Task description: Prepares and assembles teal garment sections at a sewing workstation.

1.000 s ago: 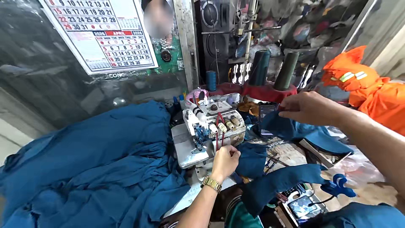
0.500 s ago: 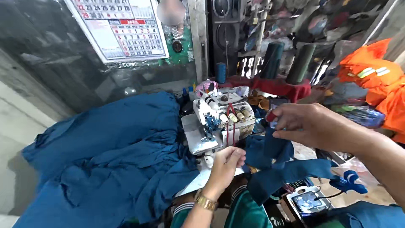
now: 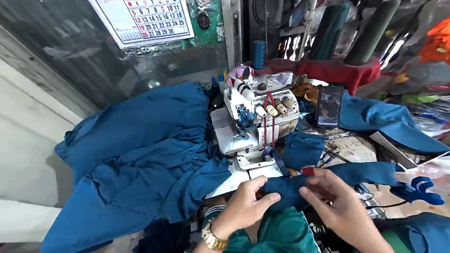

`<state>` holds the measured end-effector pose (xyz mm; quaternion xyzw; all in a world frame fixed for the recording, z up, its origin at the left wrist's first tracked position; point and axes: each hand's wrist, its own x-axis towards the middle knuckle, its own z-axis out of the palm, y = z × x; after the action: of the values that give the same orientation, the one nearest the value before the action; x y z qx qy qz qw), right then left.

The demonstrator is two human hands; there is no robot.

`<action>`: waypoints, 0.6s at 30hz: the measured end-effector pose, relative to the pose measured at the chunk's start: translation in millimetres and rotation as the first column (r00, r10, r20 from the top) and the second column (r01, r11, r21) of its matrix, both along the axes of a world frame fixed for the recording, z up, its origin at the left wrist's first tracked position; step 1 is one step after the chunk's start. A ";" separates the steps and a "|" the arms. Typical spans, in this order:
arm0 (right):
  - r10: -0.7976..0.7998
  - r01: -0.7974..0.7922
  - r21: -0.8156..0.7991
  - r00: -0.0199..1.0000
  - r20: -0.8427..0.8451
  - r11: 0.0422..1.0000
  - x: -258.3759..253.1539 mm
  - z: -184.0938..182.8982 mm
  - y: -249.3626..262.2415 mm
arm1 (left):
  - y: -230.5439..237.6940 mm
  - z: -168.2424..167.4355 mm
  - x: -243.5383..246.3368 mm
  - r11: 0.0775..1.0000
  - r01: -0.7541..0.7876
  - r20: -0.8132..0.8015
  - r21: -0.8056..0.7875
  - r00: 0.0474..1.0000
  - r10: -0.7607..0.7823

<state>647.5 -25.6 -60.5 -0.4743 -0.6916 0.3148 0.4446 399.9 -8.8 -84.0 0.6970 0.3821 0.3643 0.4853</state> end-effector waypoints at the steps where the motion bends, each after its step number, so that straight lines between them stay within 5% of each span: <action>1: 0.069 -0.069 0.000 0.997 0.015 0.998 -2.2 -8.4 1.8 | 3.5 11.1 -7.2 0.995 0.090 -0.187 0.030 0.979 -0.083; 3: 0.278 -0.279 0.029 0.960 0.047 0.960 -13.4 -18.4 12.3 | 10.0 36.9 -10.2 0.960 0.277 -0.488 0.031 0.843 -0.227; 6: 0.466 -0.466 -0.046 0.884 -0.014 0.883 -27.9 -14.6 26.2 | 11.8 59.1 -10.7 0.944 0.331 -0.643 -0.002 0.723 -0.255; 8: 0.458 -0.458 -0.097 0.889 -0.028 0.884 -25.7 -17.8 29.0 | 4.8 52.5 -22.2 0.977 0.214 -0.557 -0.010 0.810 -0.184; 11: 0.382 -0.390 -0.128 0.920 -0.085 0.912 -24.2 -34.7 24.5 | -14.4 10.7 -29.8 0.998 -0.048 -0.116 0.045 0.992 0.053; 14: 0.307 -0.328 -0.163 0.941 -0.139 0.931 -27.3 -43.8 18.9 | -26.3 -22.2 -27.5 0.979 -0.196 0.131 0.050 0.973 0.188; 18: 0.293 -0.321 -0.198 0.943 -0.157 0.926 -32.3 -37.5 14.6 | -34.0 -25.3 -28.0 0.958 -0.283 0.124 0.039 0.953 0.276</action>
<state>615.3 -11.0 -98.0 -0.3857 -0.6890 0.4845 0.3766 371.8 -42.8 -109.3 0.6266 0.4373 0.4802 0.4309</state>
